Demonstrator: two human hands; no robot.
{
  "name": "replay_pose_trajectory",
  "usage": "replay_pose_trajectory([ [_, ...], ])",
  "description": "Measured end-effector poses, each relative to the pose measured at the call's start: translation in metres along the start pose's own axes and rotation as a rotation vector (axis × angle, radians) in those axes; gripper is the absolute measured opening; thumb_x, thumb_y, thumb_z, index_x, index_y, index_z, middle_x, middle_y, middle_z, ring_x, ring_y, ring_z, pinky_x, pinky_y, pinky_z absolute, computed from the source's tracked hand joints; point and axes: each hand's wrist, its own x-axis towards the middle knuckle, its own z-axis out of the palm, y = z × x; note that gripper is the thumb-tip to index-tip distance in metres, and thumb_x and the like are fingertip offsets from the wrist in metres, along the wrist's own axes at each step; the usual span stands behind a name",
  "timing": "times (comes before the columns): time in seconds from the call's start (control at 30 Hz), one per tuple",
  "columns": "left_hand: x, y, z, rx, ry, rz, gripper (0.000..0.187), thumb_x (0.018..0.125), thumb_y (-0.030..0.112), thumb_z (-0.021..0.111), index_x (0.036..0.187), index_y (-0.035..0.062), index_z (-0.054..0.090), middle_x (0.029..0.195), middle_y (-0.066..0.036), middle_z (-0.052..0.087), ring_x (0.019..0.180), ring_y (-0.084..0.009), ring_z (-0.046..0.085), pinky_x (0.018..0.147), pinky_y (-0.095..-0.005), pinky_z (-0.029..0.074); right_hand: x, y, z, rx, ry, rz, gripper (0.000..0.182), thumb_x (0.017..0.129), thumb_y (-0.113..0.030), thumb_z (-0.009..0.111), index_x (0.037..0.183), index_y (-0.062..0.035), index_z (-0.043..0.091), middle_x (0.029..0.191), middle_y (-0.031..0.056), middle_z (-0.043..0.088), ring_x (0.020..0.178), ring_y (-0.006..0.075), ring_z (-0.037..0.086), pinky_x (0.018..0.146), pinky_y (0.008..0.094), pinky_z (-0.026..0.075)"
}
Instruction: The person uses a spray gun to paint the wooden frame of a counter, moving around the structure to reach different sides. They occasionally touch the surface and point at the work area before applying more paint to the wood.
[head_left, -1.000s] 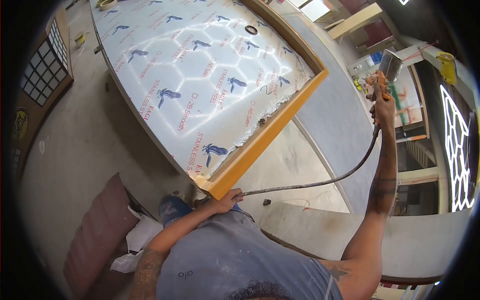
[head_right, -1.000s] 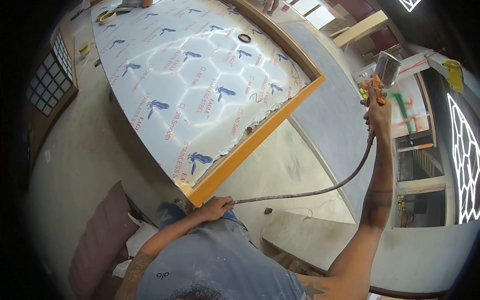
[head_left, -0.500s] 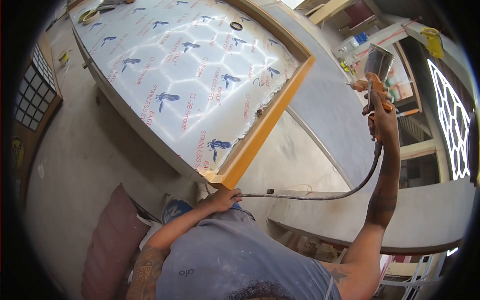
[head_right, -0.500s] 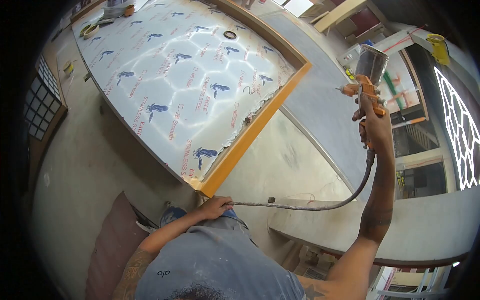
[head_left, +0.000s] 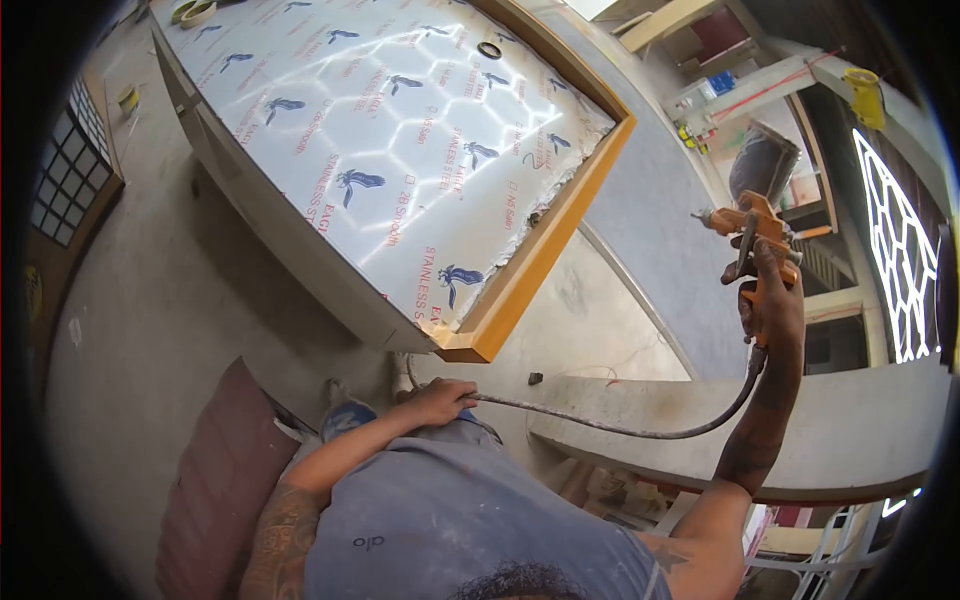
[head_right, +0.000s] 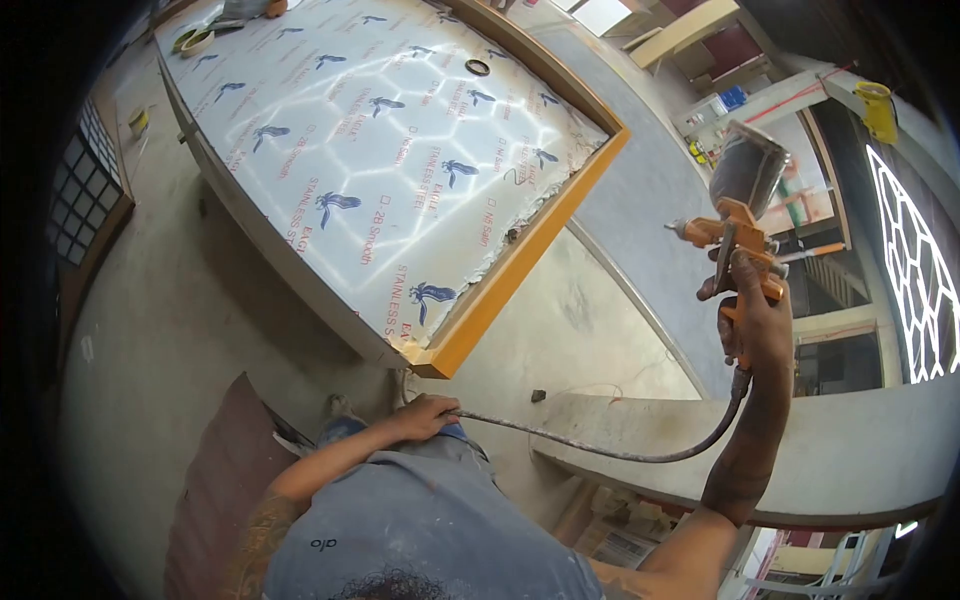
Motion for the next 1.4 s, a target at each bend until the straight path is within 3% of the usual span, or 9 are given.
replay_pose_trajectory([
  [0.1,0.000,0.003,-0.004,-0.015,0.025,-0.017,0.023,0.096,0.026,0.064,0.103,0.0037,0.061,0.096,-0.021,0.066,0.097,-0.0396,0.064,0.082,-0.0455,0.049,0.012,0.004,0.007,-0.001,-0.064,0.035,0.044,0.103,-0.044,0.055,0.106,-0.0012,0.061,0.065,0.0055,0.063,0.033,0.0050,0.045,0.029,0.0210,0.032],
  [0.33,0.012,0.002,-0.004,-0.035,0.104,-0.016,0.021,0.096,0.023,0.065,0.100,0.0033,0.062,0.085,-0.020,0.066,0.084,-0.0376,0.067,0.074,-0.0429,0.049,0.060,0.027,0.006,-0.145,0.065,-0.004,0.044,0.103,-0.045,0.055,0.105,-0.0022,0.060,0.070,0.0060,0.067,0.037,0.0055,0.048,0.032,0.0220,0.036],
  [0.43,0.017,0.007,-0.007,-0.073,0.082,-0.113,0.021,0.095,0.024,0.067,0.099,0.0042,0.062,0.092,-0.018,0.068,0.091,-0.0370,0.067,0.079,-0.0440,0.051,0.074,0.031,0.007,-0.157,0.132,-0.035,0.044,0.102,-0.047,0.056,0.102,-0.0027,0.063,0.077,0.0069,0.071,0.040,0.0055,0.050,0.035,0.0228,0.039],
  [0.63,0.018,0.007,-0.008,-0.053,0.088,-0.095,0.022,0.095,0.024,0.067,0.099,0.0036,0.060,0.092,-0.017,0.068,0.091,-0.0372,0.066,0.078,-0.0432,0.050,0.077,0.036,0.007,-0.178,0.063,0.013,0.042,0.102,-0.045,0.058,0.103,-0.0032,0.061,0.072,0.0051,0.065,0.038,0.0051,0.048,0.034,0.0218,0.036],
  [0.73,0.017,-0.002,-0.003,-0.031,0.129,0.013,0.021,0.096,0.023,0.066,0.099,0.0030,0.062,0.082,-0.019,0.066,0.082,-0.0364,0.067,0.073,-0.0420,0.049,0.054,0.025,0.012,-0.114,0.048,-0.012,0.041,0.102,-0.044,0.057,0.103,-0.0034,0.062,0.067,0.0039,0.062,0.036,0.0049,0.046,0.033,0.0220,0.035],
  [0.9,0.013,-0.003,-0.003,-0.049,0.057,-0.013,0.022,0.095,0.024,0.066,0.099,0.0027,0.062,0.089,-0.020,0.066,0.089,-0.0372,0.066,0.077,-0.0432,0.049,-0.009,-0.005,0.011,-0.099,0.025,0.070,0.041,0.103,-0.040,0.056,0.110,-0.0004,0.063,0.069,0.0075,0.064,0.036,0.0050,0.046,0.031,0.0209,0.032],
  [1.17,0.004,-0.004,0.000,-0.018,0.010,0.028,0.023,0.093,0.025,0.067,0.102,0.0036,0.062,0.096,-0.018,0.067,0.096,-0.0386,0.064,0.082,-0.0462,0.049,-0.079,-0.013,0.008,0.121,-0.037,-0.022,0.040,0.104,-0.030,0.054,0.118,0.0067,0.061,0.074,0.0162,0.068,0.036,0.0060,0.045,0.031,0.0202,0.031],
  [1.4,0.004,-0.001,-0.002,-0.009,0.008,0.023,0.024,0.094,0.025,0.066,0.103,0.0039,0.062,0.096,-0.018,0.067,0.095,-0.0384,0.064,0.082,-0.0456,0.049,-0.072,-0.015,0.012,0.047,-0.072,0.073,0.037,0.104,-0.033,0.056,0.114,0.0025,0.061,0.067,0.0098,0.063,0.035,0.0044,0.042,0.031,0.0204,0.029],
])
